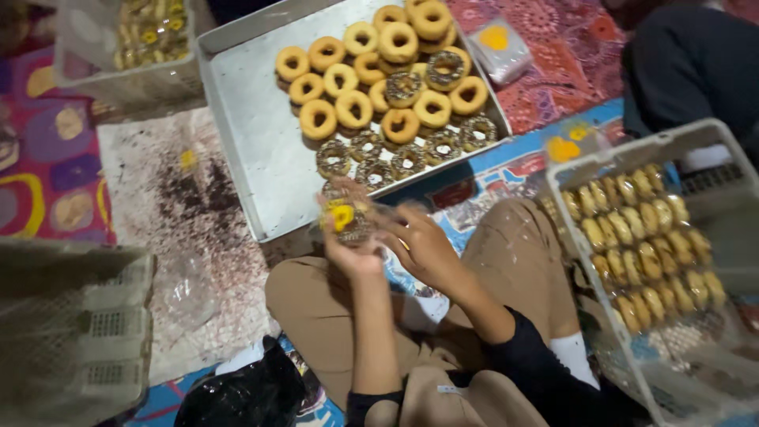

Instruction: The person sits on the floor and packages donuts one by one into small plastic bags. They pick donuts from a metal tray, place them in bags, and set the filled bags into a plastic crate.

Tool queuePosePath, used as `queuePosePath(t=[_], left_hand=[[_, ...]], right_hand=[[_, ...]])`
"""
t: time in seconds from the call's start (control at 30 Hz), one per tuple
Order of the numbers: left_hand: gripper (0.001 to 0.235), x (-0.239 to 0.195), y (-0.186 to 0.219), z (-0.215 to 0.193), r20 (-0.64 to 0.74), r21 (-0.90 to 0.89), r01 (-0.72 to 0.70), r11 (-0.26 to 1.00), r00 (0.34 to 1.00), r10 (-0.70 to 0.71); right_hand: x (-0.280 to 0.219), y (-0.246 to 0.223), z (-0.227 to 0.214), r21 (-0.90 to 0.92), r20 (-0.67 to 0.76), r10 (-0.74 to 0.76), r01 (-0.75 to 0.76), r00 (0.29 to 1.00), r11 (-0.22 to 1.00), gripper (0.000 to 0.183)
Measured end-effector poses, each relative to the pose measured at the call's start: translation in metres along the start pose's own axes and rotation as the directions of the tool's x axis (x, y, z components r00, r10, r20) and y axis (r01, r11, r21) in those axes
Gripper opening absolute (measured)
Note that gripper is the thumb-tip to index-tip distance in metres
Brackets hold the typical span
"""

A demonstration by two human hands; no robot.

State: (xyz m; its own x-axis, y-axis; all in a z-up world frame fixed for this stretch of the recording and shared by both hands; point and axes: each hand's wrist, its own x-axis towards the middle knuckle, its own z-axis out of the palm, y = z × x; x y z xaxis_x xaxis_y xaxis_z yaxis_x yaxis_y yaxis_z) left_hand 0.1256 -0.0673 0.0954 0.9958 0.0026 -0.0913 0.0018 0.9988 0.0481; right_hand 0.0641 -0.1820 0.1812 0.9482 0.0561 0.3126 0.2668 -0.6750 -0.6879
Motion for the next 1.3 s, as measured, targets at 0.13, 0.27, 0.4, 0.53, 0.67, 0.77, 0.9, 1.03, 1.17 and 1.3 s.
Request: queuePosePath(t=[0.13,0.27,0.4,0.53,0.67,0.77,0.9,1.03,1.17,1.3], left_hand=[[0.073,-0.023,0.003,0.005,0.074,0.322,-0.019,0.946,0.997,-0.005],[0.043,-0.052,-0.002,0.010,-0.156,0.643,-0.016,0.766,0.976,0.152],[0.012,-0.043,0.032,0.041,0.564,0.814,-0.543,0.205,0.824,-0.058],[0.015,-0.050,0.059,0.092,0.620,0.696,-0.669,-0.259,0.743,-0.253],[0.021,-0.069,0.060,0.135,0.825,0.334,-0.907,-0.257,0.413,-0.385],[0.024,-0.076,0.061,0.153,0.838,0.189,-0.943,-0.273,0.299,-0.457],[0.018,-0.081,0.063,0.155,0.831,0.250,-0.923,-0.292,0.359,-0.425],[0.022,-0.094,0.063,0.149,0.777,0.406,-0.829,-0.384,0.534,-0.333],[0.025,-0.099,0.079,0.141,0.712,0.357,-0.838,-0.413,0.530,-0.460],[0.019,-0.100,0.116,0.138,0.772,0.313,-0.819,-0.482,0.515,-0.373]], right_hand=[[-0.005,-0.019,-0.010,0.253,-0.354,-0.108,0.207,0.929,0.945,0.040],[-0.002,-0.010,-0.032,0.274,-0.121,-0.283,0.305,0.952,0.912,0.016],[0.008,0.012,-0.064,0.341,0.268,-0.394,0.296,0.879,0.892,0.015],[0.007,0.006,-0.090,0.597,0.077,-0.119,0.049,0.990,0.801,0.019],[0.000,-0.015,-0.100,0.635,0.025,-0.203,0.141,0.979,0.759,0.013],[0.005,-0.024,-0.106,0.398,0.014,-0.338,0.305,0.941,0.865,0.016],[0.006,-0.023,-0.097,0.147,-0.102,-0.515,0.525,0.851,0.838,0.021],[-0.019,-0.015,-0.053,-0.233,-0.160,-0.615,0.576,0.772,0.784,0.020],[-0.047,0.019,-0.021,-0.598,-0.027,-0.763,0.601,0.646,0.530,0.025],[-0.027,0.087,-0.040,-0.803,0.374,-0.609,0.573,0.699,0.165,0.045]])
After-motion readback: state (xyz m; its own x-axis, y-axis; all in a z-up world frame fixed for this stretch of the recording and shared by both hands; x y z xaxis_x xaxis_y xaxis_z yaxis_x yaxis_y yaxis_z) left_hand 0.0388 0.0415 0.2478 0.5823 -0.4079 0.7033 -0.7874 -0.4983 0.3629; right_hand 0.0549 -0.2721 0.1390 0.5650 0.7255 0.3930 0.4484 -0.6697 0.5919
